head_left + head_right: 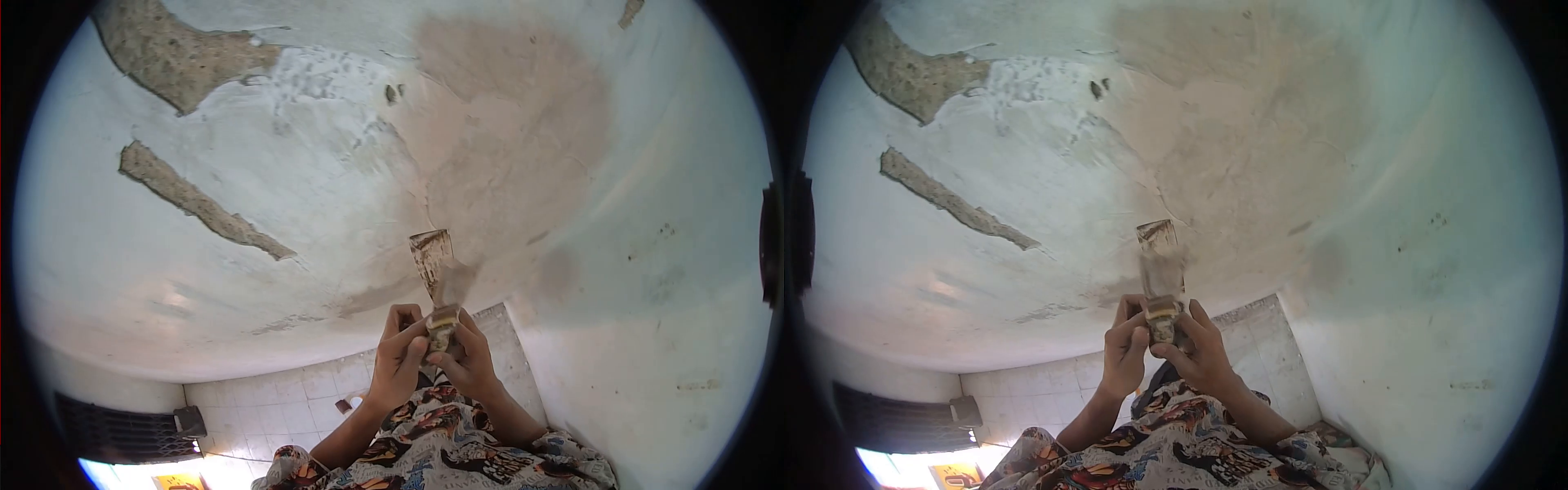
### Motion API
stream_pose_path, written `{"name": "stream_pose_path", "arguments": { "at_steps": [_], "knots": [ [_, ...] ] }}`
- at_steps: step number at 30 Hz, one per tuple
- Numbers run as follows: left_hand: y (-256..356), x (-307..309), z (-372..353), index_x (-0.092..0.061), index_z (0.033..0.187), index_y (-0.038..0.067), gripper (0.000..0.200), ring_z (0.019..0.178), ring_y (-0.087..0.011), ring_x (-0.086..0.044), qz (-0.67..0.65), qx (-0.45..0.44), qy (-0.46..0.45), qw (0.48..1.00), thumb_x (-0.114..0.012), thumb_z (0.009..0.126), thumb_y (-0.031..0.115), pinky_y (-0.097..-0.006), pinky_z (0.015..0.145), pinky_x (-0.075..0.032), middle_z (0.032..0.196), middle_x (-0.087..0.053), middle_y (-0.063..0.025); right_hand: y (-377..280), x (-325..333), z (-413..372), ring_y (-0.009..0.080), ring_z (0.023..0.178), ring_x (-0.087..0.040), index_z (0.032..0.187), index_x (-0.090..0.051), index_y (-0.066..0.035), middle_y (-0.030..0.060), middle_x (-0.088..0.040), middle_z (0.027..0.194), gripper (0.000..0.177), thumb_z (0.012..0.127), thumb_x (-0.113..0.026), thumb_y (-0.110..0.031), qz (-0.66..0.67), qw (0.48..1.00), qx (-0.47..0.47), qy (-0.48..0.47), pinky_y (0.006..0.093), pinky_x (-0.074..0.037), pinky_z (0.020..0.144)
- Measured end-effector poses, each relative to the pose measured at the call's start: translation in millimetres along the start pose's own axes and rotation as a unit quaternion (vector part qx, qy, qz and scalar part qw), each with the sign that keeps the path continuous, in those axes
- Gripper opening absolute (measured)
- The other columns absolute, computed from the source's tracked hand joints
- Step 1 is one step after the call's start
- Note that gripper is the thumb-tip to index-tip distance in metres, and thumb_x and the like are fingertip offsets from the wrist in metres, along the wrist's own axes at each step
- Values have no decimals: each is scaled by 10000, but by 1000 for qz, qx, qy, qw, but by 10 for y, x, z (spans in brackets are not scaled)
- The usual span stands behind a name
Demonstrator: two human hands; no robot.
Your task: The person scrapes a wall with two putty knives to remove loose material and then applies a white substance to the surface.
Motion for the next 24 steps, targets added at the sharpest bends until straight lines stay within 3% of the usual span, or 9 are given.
{"name": "stream_pose_path", "arguments": {
  "at_steps": [4, 7, 10, 12, 14, 16, 18, 21, 24],
  "knots": [
    [-221, 265, -136, -383, 1357, -68, 669, 966, -175, -477, -178, 38, 148, 972, -294, 1006, 495, -305, 953, -371, 1050, -492, -69, -30, -174, 32, 280, 898, -525, 1071, -571, 46, 175, -491, 1031, 328, 822, -669, -144, 144, 987, -55, -55, 328, -431, 769],
    [-551, 187, -307, -386, 1369, -50, 556, 1153, -167, -482, -219, 197, -65, 953, -358, 1021, 383, -306, 1004, -368, 1274, -521, -124, -76, -342, 15, 305, 1041, -509, 1104, -564, 29, 190, -495, 1154, 317, 872, -613, -181, 219, 960, -115, -130, 343, -406, 902],
    [-841, 256, -324, -439, 1337, -34, 480, 1098, -150, -513, -319, 174, -89, 928, -406, 1017, 322, -298, 966, -399, 1194, -570, -98, -70, -426, 5, 306, 1116, -467, 1125, -555, 15, 194, -489, 1197, 323, 908, -557, -224, 131, 970, -68, -191, 391, -337, 980],
    [-341, 350, -71, -508, 1265, -31, 409, 1022, -145, -551, -243, 140, -85, 956, -431, 1012, 281, -291, 919, -432, 1097, -610, -73, -90, -425, 16, 297, 1137, -449, 1127, -540, 20, 189, -502, 1171, 332, 914, -541, -235, 175, 960, -98, -194, 405, -289, 1011],
    [-359, 383, -87, -553, 1185, -27, 371, 971, -131, -571, -190, 252, -80, 946, -413, 1017, 273, -298, 889, -445, 1034, -630, -65, -87, -447, 8, 279, 1087, -480, 1109, -529, 37, 176, -524, 1127, 331, 912, -543, -229, 188, 963, -108, -160, 387, -344, 957],
    [-421, 336, -29, -551, 1150, -35, 366, 923, -129, -587, -200, 217, -34, 955, -399, 1022, 272, -288, 824, -466, 968, -622, -69, -164, -300, 57, 261, 1049, -502, 1087, -529, 48, 178, -531, 1101, 329, 913, -543, -231, 123, 990, -69, -21, 380, -389, 902],
    [-335, 375, 143, -542, 1133, -48, 380, 910, -125, -589, -280, 70, 31, 957, -404, 1022, 288, -267, 781, -468, 873, -596, -67, -125, -207, -11, 219, 879, -565, 1102, -514, 50, 161, -562, 1020, 328, 941, -510, -236, 80, 995, -62, 12, 324, -450, 764],
    [-467, 426, 171, -525, 1081, -43, 364, 726, -140, -609, -282, 85, 36, 955, -411, 1020, 298, -260, 627, -481, 801, -572, -79, -127, -94, -74, 119, 570, -527, 1111, -492, 41, 95, -583, 802, 405, 982, -464, -342, 132, 977, -145, 81, 237, -419, 489],
    [-541, 358, 243, -497, 1068, -15, 336, 512, -125, -538, -301, 89, 21, 949, -409, 1019, 306, -246, 443, -414, 740, -534, -62, -185, -19, -46, 89, 543, -471, 1132, -486, 41, 53, -556, 761, 413, 987, -449, -344, 48, 984, -164, 54, 226, -351, 429]
  ]
}}
Point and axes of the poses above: each hand's wrist, its own z-axis towards the middle knuckle, its own x-axis out of the back of the hand, y = z × x, the point moved 6 cm from there along z, towards the middle knuckle
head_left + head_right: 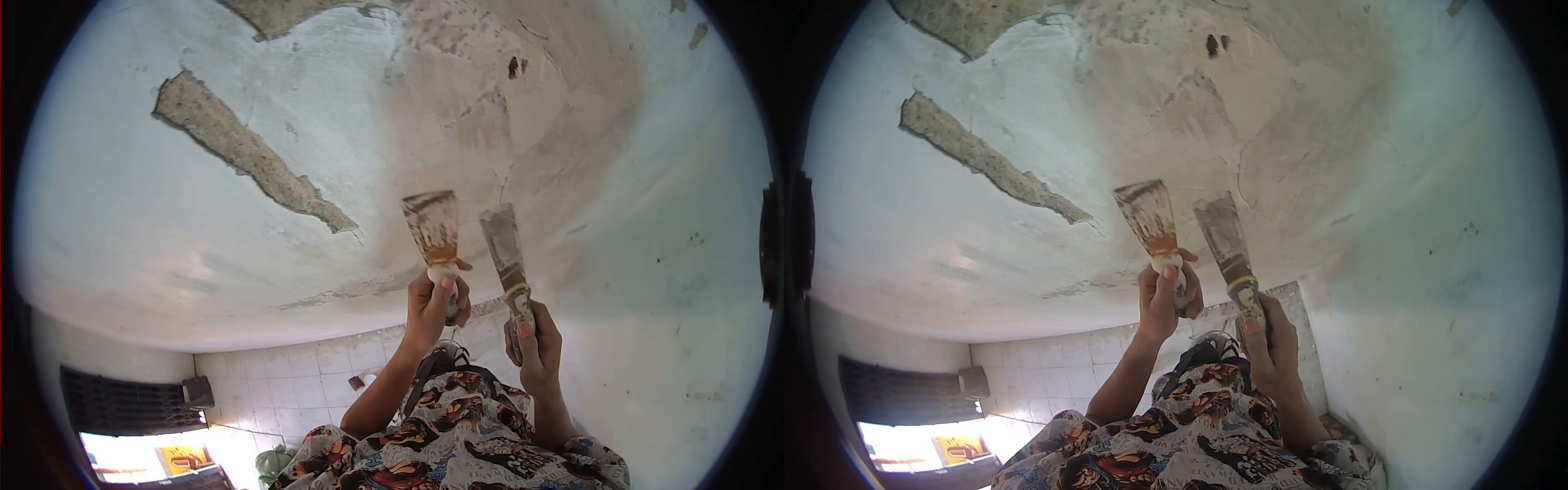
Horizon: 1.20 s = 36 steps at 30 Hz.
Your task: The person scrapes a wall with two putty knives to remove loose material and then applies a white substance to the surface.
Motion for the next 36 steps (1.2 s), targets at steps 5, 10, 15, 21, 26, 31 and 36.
{"name": "stream_pose_path", "arguments": {
  "at_steps": [5, 10, 15, 21, 26, 31, 36],
  "knots": [
    [-108, 1, 69, -438, 1083, 23, 339, 444, -114, -416, -174, 31, 25, 984, -360, 1011, 345, -244, 384, -347, 689, -457, -42, -345, -103, 33, 112, 630, -559, 1256, -424, 17, 122, -643, 796, 436, 889, -615, -121, -124, 992, 20, 14, 247, -431, 562],
    [-99, -9, 39, -417, 1070, 36, 301, 474, -128, -445, -86, 26, 93, 992, -304, 1028, 312, -246, 411, -364, 726, -465, -67, -407, -228, 14, 136, 677, -610, 1252, -453, 31, 147, -657, 824, 426, 894, -614, -135, -139, 990, 13, 37, 272, -469, 597],
    [-101, 79, 19, -416, 1128, 19, 317, 424, -108, -420, -16, -14, 60, 998, -288, 1030, 292, -236, 374, -340, 717, -496, -68, -452, -302, -67, 219, 765, -683, 1196, -535, 68, 205, -673, 901, 371, 886, -617, -119, -199, 969, 116, 86, 287, -513, 663],
    [-292, 155, -76, -416, 1222, 5, 404, 679, -127, -556, 64, -20, 108, 992, -285, 1035, 338, -240, 581, -468, 883, -576, -81, -512, -479, -105, 286, 824, -700, 1193, -549, 98, 247, -669, 938, 375, 882, -614, -100, -212, 969, 81, 94, 318, -532, 679],
    [-287, 171, 39, -437, 1170, -21, 347, 450, -66, -440, 17, -52, 105, 993, -270, 1021, 243, -210, 386, -352, 754, -562, -55, -607, -650, 70, 346, 784, -699, 1232, -528, 87, 272, -658, 883, 414, 878, -623, -107, -239, 958, 116, 110, 360, -539, 619],
    [-376, 198, -91, -428, 1229, 25, 365, 888, -174, -580, 61, -44, 99, 992, -309, 1041, 314, -314, 769, -508, 1002, -573, -95, -691, -597, -12, 367, 757, -691, 1250, -527, 62, 259, -658, 852, 429, 876, -634, -119, -273, 954, 79, 101, 374, -532, 592],
    [-420, 247, 9, -431, 1191, -46, 352, 447, -86, -459, 64, -30, 137, 988, -284, 1000, 211, -236, 391, -343, 653, -553, -37, -774, -614, 21, 376, 731, -685, 1258, -531, 40, 255, -656, 836, 427, 876, -633, -124, -278, 952, 82, 98, 377, -526, 570]
  ]
}}
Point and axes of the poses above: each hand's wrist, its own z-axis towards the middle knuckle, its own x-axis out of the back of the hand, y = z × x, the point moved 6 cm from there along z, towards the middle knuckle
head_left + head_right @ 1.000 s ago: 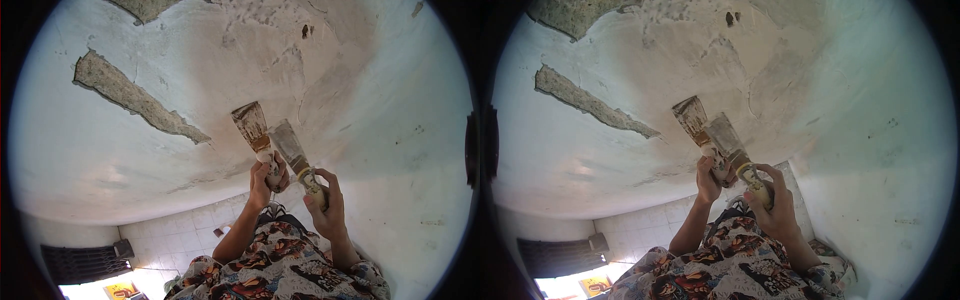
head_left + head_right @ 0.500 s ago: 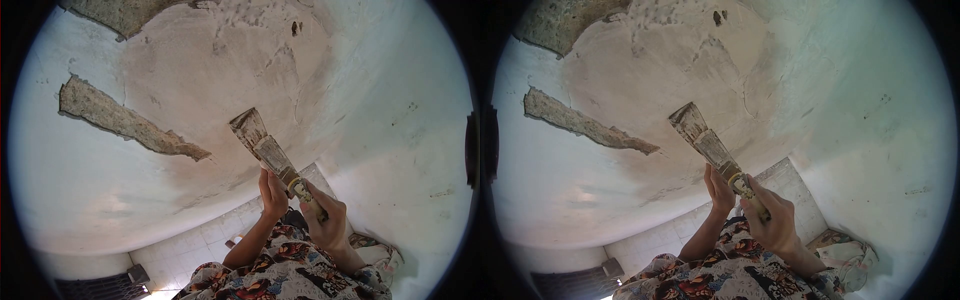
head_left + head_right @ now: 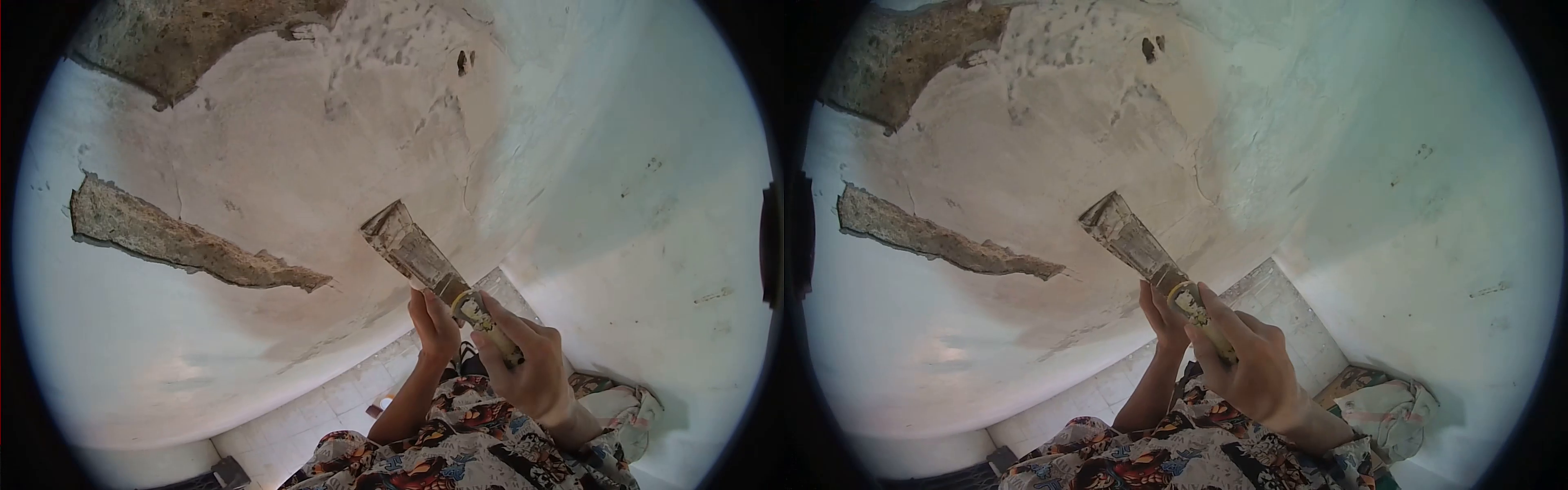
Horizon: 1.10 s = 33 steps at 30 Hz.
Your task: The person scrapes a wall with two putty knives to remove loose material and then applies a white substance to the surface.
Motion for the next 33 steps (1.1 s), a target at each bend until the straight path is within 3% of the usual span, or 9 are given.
{"name": "stream_pose_path", "arguments": {
  "at_steps": [2, 6, 8, 18, 25, 27, 28, 30, 33],
  "knots": [
    [-55, 7, -28, -448, 1173, -49, 344, 516, -117, -521, 8, -21, -26, 999, -295, 996, 204, -251, 454, -405, 696, -572, -60, 43, -23, -47, 314, 819, -704, 1239, -538, 75, 259, -670, 889, 426, 853, -631, -79, 3, 999, -33, -9, 328, -531, 666],
    [78, -54, -17, -470, 1145, -58, 338, 620, -164, -571, 15, -81, 6, 997, -296, 991, 188, -285, 564, -459, 754, -592, -96, -3, -74, 51, 324, 816, -702, 1241, -545, 61, 263, -668, 883, 423, 851, -634, -79, -4, 1000, -20, -1, 335, -534, 659],
    [-33, -9, -64, -482, 1135, -69, 342, 705, -190, -580, -56, 3, 10, 998, -290, 987, 172, -310, 648, -470, 800, -602, -124, -17, -144, 149, 330, 809, -702, 1241, -549, 52, 260, -669, 876, 424, 848, -640, -79, 4, 1000, -11, -9, 337, -535, 645],
    [195, 25, 63, -469, 1137, -82, 312, 650, -174, -564, 116, -131, 0, 985, -301, 984, 132, -302, 590, -450, 764, -600, -132, 34, -11, -92, 370, 683, -678, 1271, -512, 50, 244, -649, 795, 466, 853, -651, -102, -42, 999, 6, -23, 389, -523, 548],
    [20, 3, -6, -488, 1056, -46, 273, 641, -166, -578, -6, -55, -20, 998, -344, 989, 176, -312, 573, -456, 733, -597, -123, 35, -173, 3, 326, 778, -702, 1243, -545, 49, 245, -668, 877, 436, 840, -651, -82, -48, 999, 15, -3, 352, -537, 625],
    [-244, 20, 20, -488, 1056, -35, 277, 652, -170, -576, -200, 51, -43, 978, -378, 988, 209, -311, 585, -463, 759, -603, -115, 15, -198, 1, 327, 771, -701, 1242, -541, 54, 243, -668, 880, 437, 840, -648, -81, -59, 998, 35, -9, 352, -538, 612],
    [-285, 38, 8, -488, 1056, -35, 277, 652, -170, -576, -201, 50, -43, 977, -378, 988, 209, -311, 585, -463, 759, -603, -115, 34, -159, -51, 335, 780, -699, 1243, -538, 56, 243, -667, 886, 439, 841, -647, -84, -52, 998, 30, -6, 355, -540, 616],
    [58, -17, 6, -489, 1059, -31, 294, 688, -168, -575, 31, -72, -55, 995, -400, 983, 238, -306, 602, -465, 799, -607, -100, 25, -145, -98, 344, 788, -697, 1243, -535, 57, 242, -667, 893, 441, 842, -646, -87, -45, 999, 26, -6, 358, -542, 621],
    [-33, 1, -12, -502, 1065, 44, 271, 735, -108, -563, -64, -27, -58, 996, -440, 985, 296, -243, 601, -475, 901, -568, -43, 11, -153, -58, 356, 828, -691, 1257, -522, 55, 242, -667, 901, 453, 845, -643, -91, -65, 998, 20, -8, 366, -545, 669]
  ]
}}
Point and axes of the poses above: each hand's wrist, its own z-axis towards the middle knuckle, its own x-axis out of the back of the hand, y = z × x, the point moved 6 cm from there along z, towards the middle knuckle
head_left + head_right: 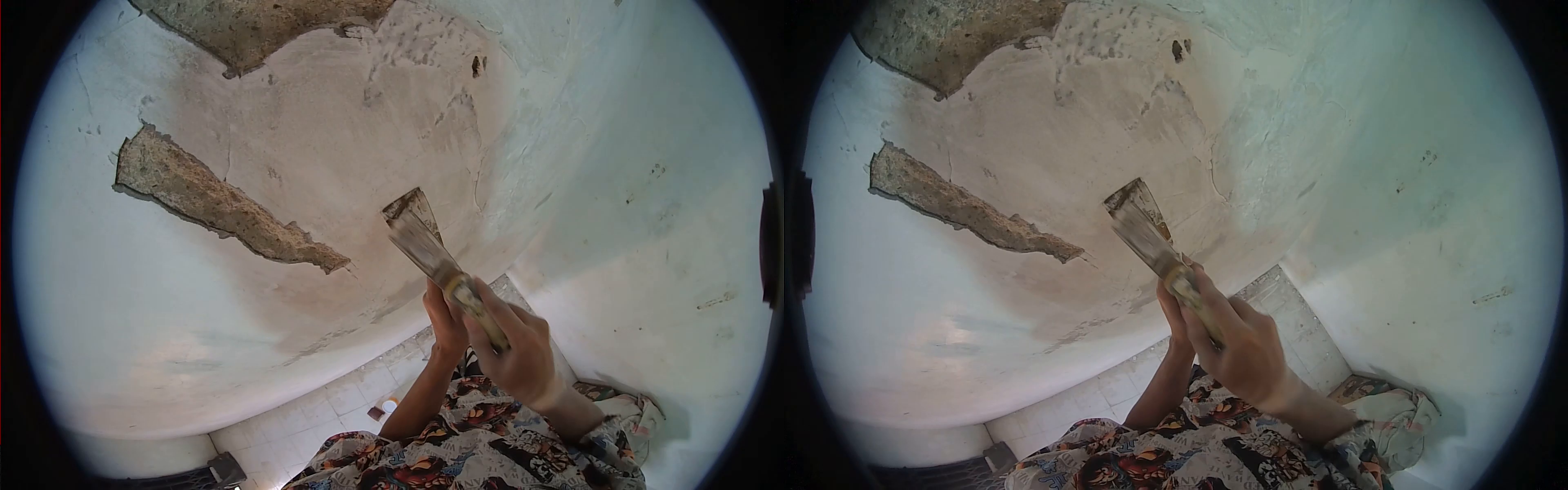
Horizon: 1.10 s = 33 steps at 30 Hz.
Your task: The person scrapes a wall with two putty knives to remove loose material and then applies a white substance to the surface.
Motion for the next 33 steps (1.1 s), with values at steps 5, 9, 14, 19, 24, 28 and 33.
{"name": "stream_pose_path", "arguments": {
  "at_steps": [5, 9, 14, 19, 24, 28, 33],
  "knots": [
    [271, -82, 12, -477, 1095, -20, 274, 620, -133, -540, 74, -20, 28, 997, -365, 995, 209, -287, 540, -442, 798, -594, -81, -35, 54, 31, 289, 702, -681, 1210, -533, 81, 221, -652, 834, 401, 859, -627, -89, 29, 996, 74, 35, 353, -521, 607],
    [361, -129, 13, -455, 1160, -32, 302, 566, -99, -464, -36, 89, -1, 995, -335, 1007, 200, -255, 507, -399, 759, -526, -47, 286, 182, -146, 242, 673, -663, 1174, -511, 62, 187, -652, 837, 367, 876, -637, -113, 73, 997, -27, -17, 314, -515, 593],
    [115, 102, 5, -440, 1142, 12, 244, 601, -138, -511, 97, 133, -72, 984, -336, 981, 163, -280, 527, -435, 816, -515, -67, 320, 99, -193, 91, 691, -557, 1182, -464, 57, 124, -627, 850, 355, 897, -600, -104, 244, 961, -95, -88, 245, -449, 603],
    [178, -27, -13, -398, 1227, -15, 305, 844, -170, -561, 205, -39, -123, 970, -331, 931, 18, -304, 723, -489, 982, -539, -112, 404, -55, -248, 58, 560, -476, 1156, -495, 59, 28, -554, 655, 324, 941, -561, -175, 297, 931, -161, -135, 226, -388, 507],
    [573, -257, 35, -354, 1206, -67, 294, 762, -337, -558, 215, -33, -110, 970, -361, 922, 7, -395, 699, -457, 908, -572, -230, 443, 23, -363, 41, 527, -439, 1150, -509, 61, -5, -512, 603, 324, 957, -543, -198, 334, 915, -191, -119, 226, -357, 472],
    [621, -287, 43, -345, 1192, -70, 280, 757, -373, -566, 269, -36, -103, 957, -371, 925, 10, -418, 670, -451, 898, -561, -249, 517, 61, -365, 40, 535, -439, 1137, -530, 56, -10, -511, 613, 311, 962, -532, -201, 307, 926, -185, -115, 220, -351, 476],
    [415, -192, 55, -318, 1231, -77, 361, 805, -387, -568, 347, -109, -107, 925, -424, 890, -20, -425, 713, -457, 944, -563, -246, 439, 3, -157, 40, 537, -437, 1133, -539, 52, -13, -517, 629, 310, 962, -536, -207, 312, 926, -180, -107, 220, -356, 478]
  ]
}}
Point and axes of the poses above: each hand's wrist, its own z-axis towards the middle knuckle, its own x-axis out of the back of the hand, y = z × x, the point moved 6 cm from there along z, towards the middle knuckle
